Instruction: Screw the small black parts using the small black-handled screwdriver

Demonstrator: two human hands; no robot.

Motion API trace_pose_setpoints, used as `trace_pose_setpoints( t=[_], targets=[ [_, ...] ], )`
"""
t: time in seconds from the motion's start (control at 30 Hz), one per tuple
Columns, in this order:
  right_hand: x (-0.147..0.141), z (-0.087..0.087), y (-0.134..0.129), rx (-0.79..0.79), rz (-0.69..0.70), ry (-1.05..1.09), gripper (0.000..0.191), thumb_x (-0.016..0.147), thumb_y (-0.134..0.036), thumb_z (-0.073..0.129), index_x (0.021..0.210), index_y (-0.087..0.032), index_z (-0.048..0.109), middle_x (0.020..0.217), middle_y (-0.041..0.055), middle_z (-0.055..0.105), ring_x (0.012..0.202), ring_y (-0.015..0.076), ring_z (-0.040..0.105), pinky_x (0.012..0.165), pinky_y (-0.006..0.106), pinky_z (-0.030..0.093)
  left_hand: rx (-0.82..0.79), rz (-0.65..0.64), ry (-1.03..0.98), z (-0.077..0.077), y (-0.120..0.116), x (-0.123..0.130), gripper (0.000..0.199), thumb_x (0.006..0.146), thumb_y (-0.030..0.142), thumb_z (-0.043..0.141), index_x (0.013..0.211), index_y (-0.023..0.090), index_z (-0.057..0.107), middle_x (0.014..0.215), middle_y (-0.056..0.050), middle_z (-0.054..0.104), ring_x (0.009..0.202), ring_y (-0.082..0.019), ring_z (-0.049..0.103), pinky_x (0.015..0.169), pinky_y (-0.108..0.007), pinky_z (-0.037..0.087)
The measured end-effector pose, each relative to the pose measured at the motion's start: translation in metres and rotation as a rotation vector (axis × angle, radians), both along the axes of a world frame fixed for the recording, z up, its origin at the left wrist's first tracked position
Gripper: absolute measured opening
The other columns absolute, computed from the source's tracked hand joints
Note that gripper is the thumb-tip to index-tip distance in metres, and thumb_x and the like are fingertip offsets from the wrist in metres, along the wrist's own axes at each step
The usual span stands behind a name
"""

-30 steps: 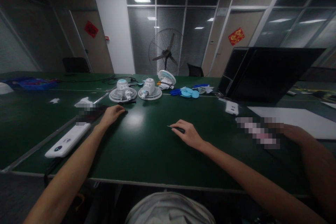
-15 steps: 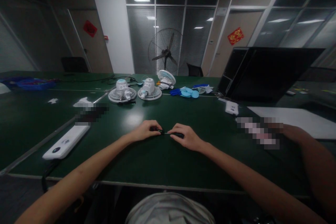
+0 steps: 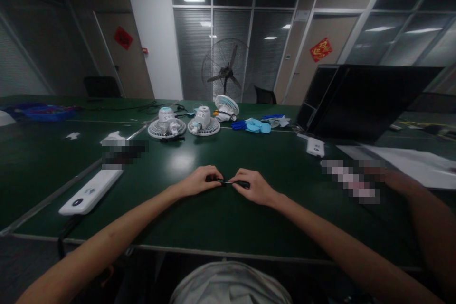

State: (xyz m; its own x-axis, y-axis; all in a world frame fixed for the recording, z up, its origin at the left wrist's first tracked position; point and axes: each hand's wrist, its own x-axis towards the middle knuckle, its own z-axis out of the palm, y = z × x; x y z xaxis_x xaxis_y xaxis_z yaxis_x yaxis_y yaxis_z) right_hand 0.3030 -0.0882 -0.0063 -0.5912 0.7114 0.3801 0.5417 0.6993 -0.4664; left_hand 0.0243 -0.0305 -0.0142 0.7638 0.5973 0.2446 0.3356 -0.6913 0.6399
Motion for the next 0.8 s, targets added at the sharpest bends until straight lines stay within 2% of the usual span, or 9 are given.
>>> trace_pose_setpoints(
  t=[0.43, 0.63, 0.7, 0.8],
  targets=[
    [-0.0052, 0.0002, 0.0028, -0.021, 0.018, 0.005, 0.027, 0.108, -0.033, 0.057, 0.128, -0.024, 0.071, 0.116, 0.0070, 0.066, 0.098, 0.0202, 0.067, 0.084, 0.032, 0.056, 0.000, -0.047, 0.005, 0.0049, -0.0023, 0.0020, 0.027, 0.097, 0.042, 0.067, 0.114, 0.022, 0.072, 0.107, -0.007, 0.068, 0.090, -0.020, 0.062, 0.080, -0.032, 0.048],
    [-0.0075, 0.0010, 0.0010, 0.017, 0.018, -0.044, 0.030, 0.108, -0.032, 0.057, 0.135, -0.027, 0.068, 0.117, 0.0061, 0.066, 0.097, 0.0199, 0.067, 0.083, 0.032, 0.056, 0.052, -0.036, 0.008, 0.0034, -0.0019, 0.0029, 0.021, 0.096, 0.038, 0.067, 0.111, 0.024, 0.071, 0.110, -0.006, 0.065, 0.104, -0.023, 0.060, 0.093, -0.037, 0.047],
    [-0.0086, 0.0011, -0.0003, 0.043, 0.014, -0.063, 0.030, 0.108, -0.031, 0.057, 0.135, -0.027, 0.068, 0.117, 0.0059, 0.066, 0.096, 0.0199, 0.067, 0.083, 0.032, 0.056, 0.079, -0.035, 0.010, 0.0043, -0.0029, 0.0028, 0.025, 0.095, 0.037, 0.068, 0.116, 0.025, 0.069, 0.118, -0.007, 0.063, 0.113, -0.025, 0.057, 0.098, -0.039, 0.046],
    [-0.0078, 0.0004, -0.0021, 0.053, -0.023, -0.059, 0.029, 0.107, -0.031, 0.057, 0.133, -0.026, 0.069, 0.116, 0.0059, 0.067, 0.093, 0.0195, 0.067, 0.080, 0.032, 0.057, 0.129, 0.002, 0.026, 0.0078, -0.0076, 0.0010, 0.041, 0.091, 0.039, 0.073, 0.129, 0.026, 0.064, 0.130, -0.010, 0.060, 0.121, -0.028, 0.054, 0.104, -0.043, 0.043]
  ],
)
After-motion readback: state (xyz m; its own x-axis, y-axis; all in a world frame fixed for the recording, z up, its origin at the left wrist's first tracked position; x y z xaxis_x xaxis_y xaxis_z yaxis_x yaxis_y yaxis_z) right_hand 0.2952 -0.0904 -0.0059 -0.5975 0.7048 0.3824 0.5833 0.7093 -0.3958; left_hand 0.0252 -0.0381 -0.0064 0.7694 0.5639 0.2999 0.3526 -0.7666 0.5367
